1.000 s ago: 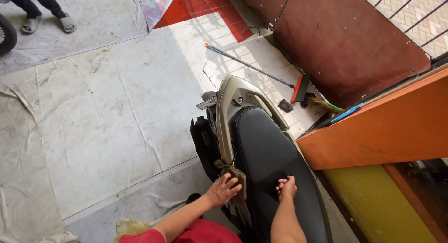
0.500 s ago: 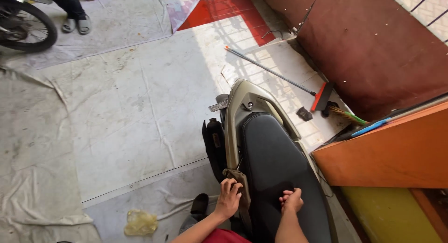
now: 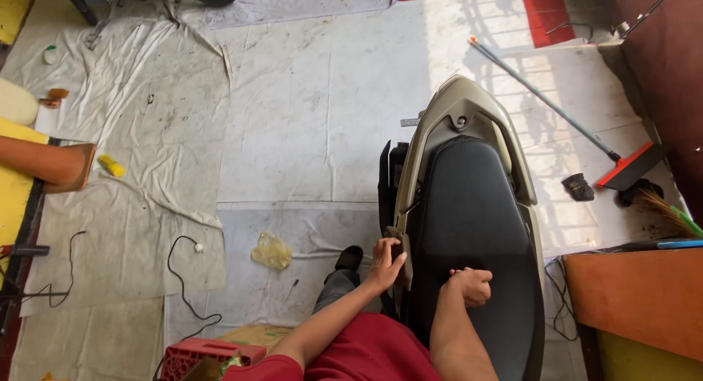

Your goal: The person cleans the rear side panel and seat area of a motorcycle using a cloth. They wipe the beige bodywork and the black seat repeatedly while standing in a workshop.

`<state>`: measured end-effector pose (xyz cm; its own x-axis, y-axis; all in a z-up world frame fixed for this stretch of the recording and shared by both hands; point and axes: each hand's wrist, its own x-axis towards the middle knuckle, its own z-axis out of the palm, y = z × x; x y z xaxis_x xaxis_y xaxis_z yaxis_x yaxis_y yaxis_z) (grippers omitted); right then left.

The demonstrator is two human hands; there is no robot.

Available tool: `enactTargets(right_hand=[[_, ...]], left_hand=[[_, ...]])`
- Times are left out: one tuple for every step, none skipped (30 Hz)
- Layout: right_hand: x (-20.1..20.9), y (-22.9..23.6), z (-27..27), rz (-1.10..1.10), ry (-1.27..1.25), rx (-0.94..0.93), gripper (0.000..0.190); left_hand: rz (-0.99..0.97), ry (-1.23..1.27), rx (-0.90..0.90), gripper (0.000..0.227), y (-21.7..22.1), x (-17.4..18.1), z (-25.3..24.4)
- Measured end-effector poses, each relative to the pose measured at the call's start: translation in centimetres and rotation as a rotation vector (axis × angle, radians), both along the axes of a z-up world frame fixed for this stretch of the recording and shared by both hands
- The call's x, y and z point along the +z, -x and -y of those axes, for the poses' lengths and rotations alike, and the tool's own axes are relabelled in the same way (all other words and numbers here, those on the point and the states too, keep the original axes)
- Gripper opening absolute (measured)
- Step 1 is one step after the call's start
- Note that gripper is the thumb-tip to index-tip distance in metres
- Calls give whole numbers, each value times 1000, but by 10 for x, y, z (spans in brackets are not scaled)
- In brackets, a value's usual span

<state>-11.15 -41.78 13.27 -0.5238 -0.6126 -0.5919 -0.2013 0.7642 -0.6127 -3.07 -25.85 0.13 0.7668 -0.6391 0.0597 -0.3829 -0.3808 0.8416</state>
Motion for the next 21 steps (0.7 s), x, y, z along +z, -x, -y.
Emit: enactTargets(right_hand=[[-5,5,-2,-7,-11,10,52],[-10,3,2,-13,-6,46,53],[-15,1,4,-18,-2,81,55],[-13,5,1,-26,-10,101,55],[-12,8,-1,1,6,114,55],[-10,7,0,33,27,119,55],[-9,10,0,32,25,131,55],[-7,12,-2,53,30,118,54],[-5,14,-3,75,34,104,54],[-8,17,-3,80,32,113,54],[-11,20,-3,77,37,140,53],[-12,12,2,90,52,159,52],[-21,9,3,110,60,159,52],[-30,21,8,178,62,134,49],[-40,32,12,246,65,110,46],[-57,41,20,226,79,112,46],[-74,51,27,385,47,111,45],[-89,53,34,556,13,119,45],[-87,57,35,548,26,130,45],[-86,58,37,594,-24,176,46],[-85,59,39,638,-76,222,46]], left_hand=[[-7,-11,10,39,0,-3,7],[-24,-38,140,40,-8,-8,21],[-41,-64,271,40,-16,-12,33],[-49,-73,290,40,-24,-6,40],[-74,-55,308,39,-34,-1,46],[-93,-30,317,38,-49,4,59],[-95,-31,328,38,-52,8,60],[-54,-29,274,37,-56,12,60],[-13,-28,220,37,-59,17,59],[-9,-29,229,37,-50,14,52],[11,-54,184,36,-41,11,45],[47,-70,132,35,-45,12,46],[68,-63,134,35,-47,5,35],[51,-97,114,34,-33,-5,30],[34,-131,94,33,-19,-18,23],[15,-117,92,33,-5,-24,15],[-144,-87,151,33,8,-30,6],[-292,-54,216,32,14,-34,-4],[-301,-38,220,32,17,-32,-9],[-495,20,243,32,17,-32,-15],[-689,80,262,33,18,-31,-21]])
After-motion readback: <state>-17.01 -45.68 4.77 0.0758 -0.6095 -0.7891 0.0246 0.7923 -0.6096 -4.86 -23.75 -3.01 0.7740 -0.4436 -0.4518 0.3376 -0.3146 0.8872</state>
